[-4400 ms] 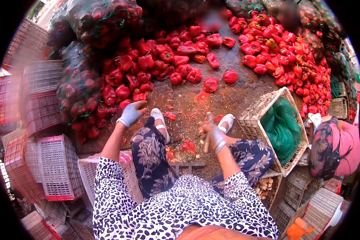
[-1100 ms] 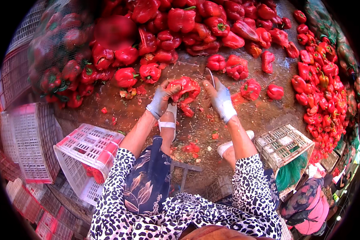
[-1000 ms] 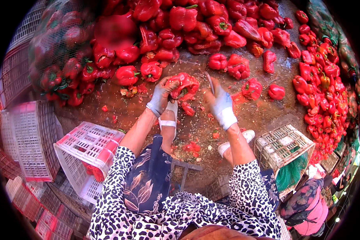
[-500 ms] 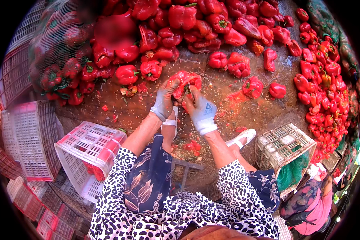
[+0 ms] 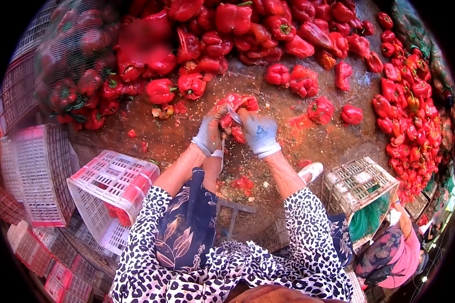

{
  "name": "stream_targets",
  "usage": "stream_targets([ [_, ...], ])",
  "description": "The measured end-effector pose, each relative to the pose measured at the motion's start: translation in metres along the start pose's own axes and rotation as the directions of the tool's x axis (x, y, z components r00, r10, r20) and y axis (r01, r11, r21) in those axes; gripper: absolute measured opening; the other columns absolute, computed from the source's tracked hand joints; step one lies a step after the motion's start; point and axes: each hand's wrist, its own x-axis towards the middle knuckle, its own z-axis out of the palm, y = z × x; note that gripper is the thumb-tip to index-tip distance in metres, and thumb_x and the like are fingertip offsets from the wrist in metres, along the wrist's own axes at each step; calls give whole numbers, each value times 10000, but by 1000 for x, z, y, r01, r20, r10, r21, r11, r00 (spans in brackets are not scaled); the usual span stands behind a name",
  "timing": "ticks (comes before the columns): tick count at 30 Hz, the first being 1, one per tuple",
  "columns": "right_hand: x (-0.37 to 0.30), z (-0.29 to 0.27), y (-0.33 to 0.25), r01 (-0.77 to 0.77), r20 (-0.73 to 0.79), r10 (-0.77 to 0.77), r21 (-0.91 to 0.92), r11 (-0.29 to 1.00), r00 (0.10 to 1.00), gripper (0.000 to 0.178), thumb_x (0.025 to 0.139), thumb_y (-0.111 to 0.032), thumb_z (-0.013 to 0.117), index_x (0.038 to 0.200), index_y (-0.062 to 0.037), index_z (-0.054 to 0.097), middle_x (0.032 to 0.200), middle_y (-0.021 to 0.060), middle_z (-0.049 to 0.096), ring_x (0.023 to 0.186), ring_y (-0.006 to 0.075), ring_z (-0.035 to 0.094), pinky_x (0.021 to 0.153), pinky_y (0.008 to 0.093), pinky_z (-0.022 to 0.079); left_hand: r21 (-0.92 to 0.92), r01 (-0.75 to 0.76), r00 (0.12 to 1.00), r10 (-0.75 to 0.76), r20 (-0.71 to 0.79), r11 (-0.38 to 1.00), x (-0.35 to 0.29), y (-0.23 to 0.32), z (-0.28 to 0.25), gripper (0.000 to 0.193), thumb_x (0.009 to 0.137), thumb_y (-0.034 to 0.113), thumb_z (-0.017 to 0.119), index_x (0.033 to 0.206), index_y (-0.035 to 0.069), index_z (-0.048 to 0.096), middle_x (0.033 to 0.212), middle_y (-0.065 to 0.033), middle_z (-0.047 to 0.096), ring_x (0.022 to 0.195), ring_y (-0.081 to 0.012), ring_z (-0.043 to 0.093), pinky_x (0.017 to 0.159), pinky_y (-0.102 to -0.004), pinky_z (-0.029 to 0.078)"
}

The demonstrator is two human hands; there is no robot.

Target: The person is removing the stems and seeds from red peppers using a knife by hand, placing the processed peppers into a white crate.

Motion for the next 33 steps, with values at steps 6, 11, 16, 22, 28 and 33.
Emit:
stream_targets([
  [6, -5, -25, 4, -177, -320, 258, 260, 949, 912, 140, 846, -112, 630, 983, -85, 629, 757, 98, 659, 564, 258, 614, 513, 339, 481, -133, -61, 997, 66, 32, 989, -7, 8, -12, 328, 907, 394, 618, 1105, 135, 580, 819, -23, 639, 496, -86, 517, 375, -183, 355],
  [11, 1, -76, 7, -495, 248, 674, 846, 200, 696, 183, 931, -208, 602, 992, -35, 616, 697, 14, 611, 486, 67, 535, 452, 214, 402, -260, -111, 988, 134, 72, 959, -34, 25, -11, 346, 897, 403, 629, 1090, 119, 589, 778, -64, 658, 478, -82, 532, 354, -169, 337],
  [16, 4, -159, -21, -319, 273, 552, 948, -12, 788, 156, 925, -199, 609, 916, -44, 602, 669, 10, 592, 477, 60, 509, 440, 192, 383, -74, -426, 903, 428, 13, 901, -143, 81, -10, 356, 890, 442, 617, 1077, 139, 601, 800, -35, 661, 484, -73, 510, 380, -191, 350],
  [22, -34, -245, -84, -264, 136, 460, 938, 226, 877, 158, 916, -162, 594, 986, -21, 601, 707, 7, 595, 483, 52, 498, 431, 194, 394, 191, -822, 445, 813, -376, 537, -333, 123, -113, 375, 860, 406, 669, 1103, 135, 580, 751, 16, 597, 524, -71, 509, 415, -192, 330],
  [28, -140, -288, -74, -356, -62, 649, 794, 493, 759, 578, 936, -138, 571, 1462, -89, 337, 743, -27, 546, 496, 11, 409, 426, 166, 326, 750, -560, 41, 916, -400, 353, -457, 85, -196, 489, 876, 339, 678, 1249, 69, 515, 890, -50, 602, 577, -100, 518, 475, -220, 387],
  [33, -252, -346, -55, -409, -321, 800, 727, 551, 507, 161, 939, -193, 583, 993, -45, 612, 700, 5, 549, 482, 58, 457, 413, 204, 375, 949, 283, 791, 527, -311, 135, -386, -16, -342, 471, 793, 318, 655, 1173, 40, 636, 1091, -212, 657, 978, -308, 652, 873, -382, 492],
])
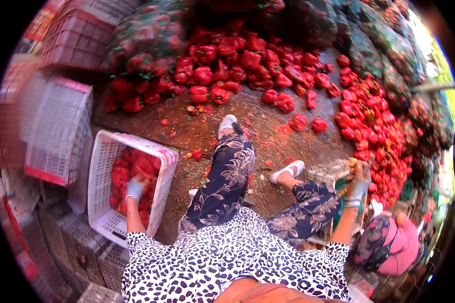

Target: The person is removing the stems and seeds from red peppers using a knife by hand, placing the processed peppers into a white crate.

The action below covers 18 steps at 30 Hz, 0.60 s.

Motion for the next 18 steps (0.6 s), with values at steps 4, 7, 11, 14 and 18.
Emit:
stream_targets([
  [4, -47, -142, 48, -120, -350, -47, -439, 890, 936, 241, 943, -288, 543, 932, -73, 651, 639, 26, 547, 466, 143, 489, 437, 293, 406, -346, 169, 962, -231, -145, 923, 29, -15, 48, 397, 848, 308, 655, 1120, 20, 662, 992, -194, 695, 899, -295, 680, 799, -376, 516],
  [7, -126, -230, 106, -272, -318, -81, -897, 349, 945, 334, 911, -344, 519, 878, -32, 633, 774, 211, 639, 661, 392, 605, 610, 480, 485, -541, 59, 894, -285, -345, 839, 33, 51, 6, 381, 924, 233, 591, 1202, -28, 594, 1092, -193, 672, 985, -288, 656, 861, -347, 497],
  [11, -204, -254, 168, -398, -362, 474, -917, -26, 803, 368, 804, -378, 597, 994, -65, 643, 975, 241, 662, 967, 409, 627, 832, 481, 494, -212, -377, 716, 139, -684, 902, 31, 138, -43, 312, 936, 159, 578, 1177, -37, 607, 1098, -174, 661, 990, -250, 641, 909, -330, 477],
  [14, -191, -234, 165, -511, -451, 462, -859, 5, 763, 492, 764, -367, 624, 1179, -104, 604, 1043, 225, 661, 993, 397, 627, 866, 469, 484, -255, -483, 731, 225, -644, 838, 27, 218, -54, 254, 917, 119, 609, 1129, -18, 634, 1071, -139, 666, 961, -215, 642, 876, -308, 493],
  [18, -107, -192, 119, -385, -380, 61, -913, 132, 923, 382, 856, -325, 586, 1122, -53, 624, 943, 173, 689, 764, 342, 673, 636, 448, 517, -359, -663, 733, 471, -490, 657, 56, 303, -24, 246, 892, 114, 632, 1123, 32, 647, 1000, -98, 670, 896, -169, 638, 800, -291, 502],
])
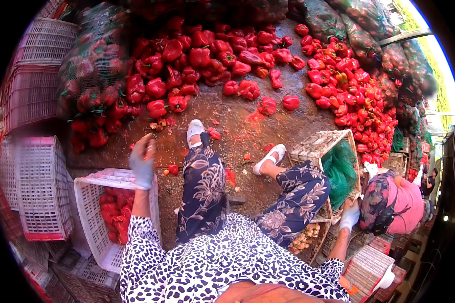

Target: The person is removing the stems and seeds from red peppers using a knife by hand, placing the processed peppers into a white crate.

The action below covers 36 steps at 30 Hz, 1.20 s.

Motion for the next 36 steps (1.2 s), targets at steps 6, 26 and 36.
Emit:
stream_targets([
  [6, -1, -85, -243, -95, 244, -321, 904, 417, 915, 315, 934, -192, 565, 1214, -48, 576, 855, 20, 598, 613, 66, 539, 445, 188, 420, 123, -302, 877, 225, 425, 946, 87, 12, 142, 389, 824, 324, 665, 1164, 145, 610, 1046, -83, 637, 928, -298, 632, 774, -380, 516],
  [26, -42, 48, -348, -525, 662, -643, 730, 437, 386, 367, 915, -155, 571, 1230, 33, 556, 874, 52, 625, 730, 88, 593, 453, 200, 473, 356, -409, 716, 53, 696, 840, 201, -65, 443, 769, 671, 376, 750, 1326, 131, 432, 1264, -161, 532, 1064, -347, 599, 865, -435, 504],
  [36, -46, 73, -336, 38, 504, -676, 786, 617, 538, 537, 904, -284, 572, 1375, -82, 412, 1040, 233, 650, 916, 384, 649, 816, 431, 491, 137, -196, 649, 24, 760, 971, 166, 22, 362, 754, 599, 442, 771, 1204, 58, 535, 1102, -189, 641, 1031, -351, 616, 875, -405, 487],
])
